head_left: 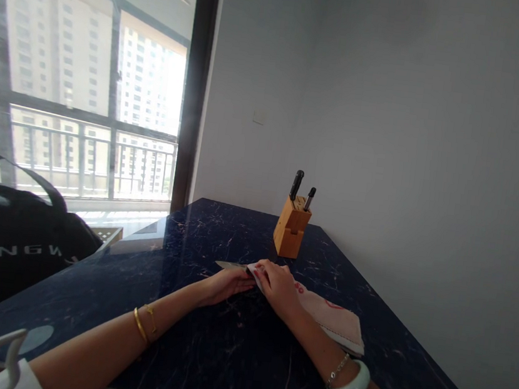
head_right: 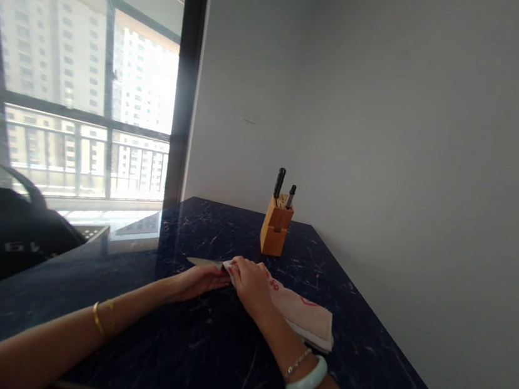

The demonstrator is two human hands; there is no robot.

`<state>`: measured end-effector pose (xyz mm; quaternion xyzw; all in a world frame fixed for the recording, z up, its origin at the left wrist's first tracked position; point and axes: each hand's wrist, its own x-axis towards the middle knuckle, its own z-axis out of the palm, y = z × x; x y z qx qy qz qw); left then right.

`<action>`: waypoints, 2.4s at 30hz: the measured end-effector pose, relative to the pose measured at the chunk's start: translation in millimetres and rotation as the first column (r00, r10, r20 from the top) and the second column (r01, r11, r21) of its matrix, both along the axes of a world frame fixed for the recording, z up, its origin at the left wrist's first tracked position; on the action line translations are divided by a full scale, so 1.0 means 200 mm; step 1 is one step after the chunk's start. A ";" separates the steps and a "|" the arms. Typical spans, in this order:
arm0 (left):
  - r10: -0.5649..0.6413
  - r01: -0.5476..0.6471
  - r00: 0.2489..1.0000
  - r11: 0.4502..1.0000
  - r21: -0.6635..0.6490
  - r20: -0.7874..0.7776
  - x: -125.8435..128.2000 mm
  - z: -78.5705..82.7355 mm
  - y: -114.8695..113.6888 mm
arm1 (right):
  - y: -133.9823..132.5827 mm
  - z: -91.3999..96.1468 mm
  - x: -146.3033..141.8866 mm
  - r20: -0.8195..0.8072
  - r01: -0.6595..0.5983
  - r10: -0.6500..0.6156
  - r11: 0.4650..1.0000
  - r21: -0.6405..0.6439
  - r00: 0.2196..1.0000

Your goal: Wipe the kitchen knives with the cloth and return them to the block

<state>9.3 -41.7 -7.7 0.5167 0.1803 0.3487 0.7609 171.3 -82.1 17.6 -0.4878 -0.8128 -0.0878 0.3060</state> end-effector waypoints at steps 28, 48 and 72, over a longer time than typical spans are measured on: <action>0.001 0.000 0.999 0.999 -0.046 0.035 0.00 0.03 -0.02 | 0.06 -0.01 0.07 0.004 -0.080 0.080 0.995 -0.067 0.997; 0.027 -0.024 0.999 0.996 -0.088 0.036 -0.01 0.01 -0.01 | 0.03 -0.01 0.04 0.022 0.032 -0.030 0.997 -0.069 0.999; 0.134 -0.131 0.991 0.977 -0.166 0.005 -0.03 0.02 0.01 | 0.06 -0.01 0.13 0.115 0.374 -0.383 0.923 0.097 0.917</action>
